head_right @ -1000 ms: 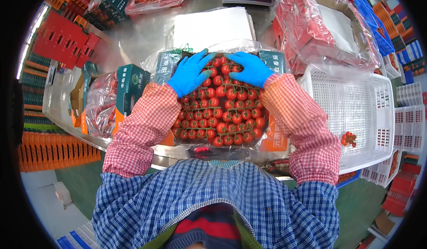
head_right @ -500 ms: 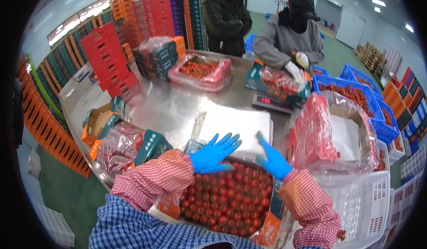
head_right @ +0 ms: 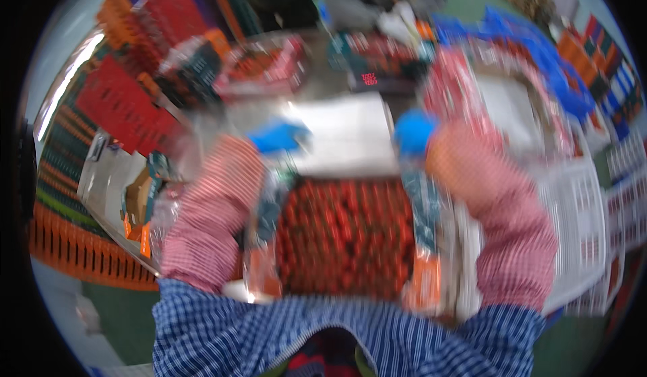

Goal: The person arranges cherry tomatoes on the vine into a plastic-wrapped tray on a scale, then places the tray into a cardboard box and seals it. The person repeats this process with additional trays, handling the tomatoes by hand and using a digital scale to monitor weight.

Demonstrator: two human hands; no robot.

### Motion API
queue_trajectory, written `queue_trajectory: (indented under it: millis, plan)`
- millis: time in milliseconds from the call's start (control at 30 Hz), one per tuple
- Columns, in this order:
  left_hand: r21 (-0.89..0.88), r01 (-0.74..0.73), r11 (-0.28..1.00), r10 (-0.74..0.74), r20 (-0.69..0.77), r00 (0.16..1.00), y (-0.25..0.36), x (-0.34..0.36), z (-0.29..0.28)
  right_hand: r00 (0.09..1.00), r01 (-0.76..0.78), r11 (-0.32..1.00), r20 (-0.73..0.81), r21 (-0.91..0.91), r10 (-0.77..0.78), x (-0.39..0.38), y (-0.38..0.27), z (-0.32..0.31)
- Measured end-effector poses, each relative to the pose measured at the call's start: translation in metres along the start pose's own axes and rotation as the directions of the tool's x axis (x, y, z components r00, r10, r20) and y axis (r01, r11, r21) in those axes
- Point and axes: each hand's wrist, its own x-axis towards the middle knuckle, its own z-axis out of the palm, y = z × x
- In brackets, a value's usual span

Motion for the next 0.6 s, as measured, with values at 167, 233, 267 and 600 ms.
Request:
queue_trajectory:
  millis: [167,233,267,600]
  plan:
    - [-0.734,0.061,0.677,-0.589,-0.490,0.642,-0.025,-0.100,-0.011,0.824,0.131,0.246,-0.244,0.960,0.512,-0.097,0.005,0.030]
    - [-0.941,-0.143,0.308,-0.543,-0.297,0.785,-0.020,-0.114,0.035,0.820,0.082,0.195,-0.178,0.977,0.545,-0.106,-0.016,0.067]
    - [-0.885,0.179,0.430,-0.452,-0.039,0.891,-0.021,-0.126,0.036,0.808,-0.029,0.265,-0.133,0.964,0.574,-0.118,-0.018,0.078]
    - [-0.938,-0.337,0.081,-0.795,-0.265,0.546,-0.014,-0.257,0.128,0.660,0.136,-0.127,0.006,0.982,0.752,-0.220,-0.060,0.180]
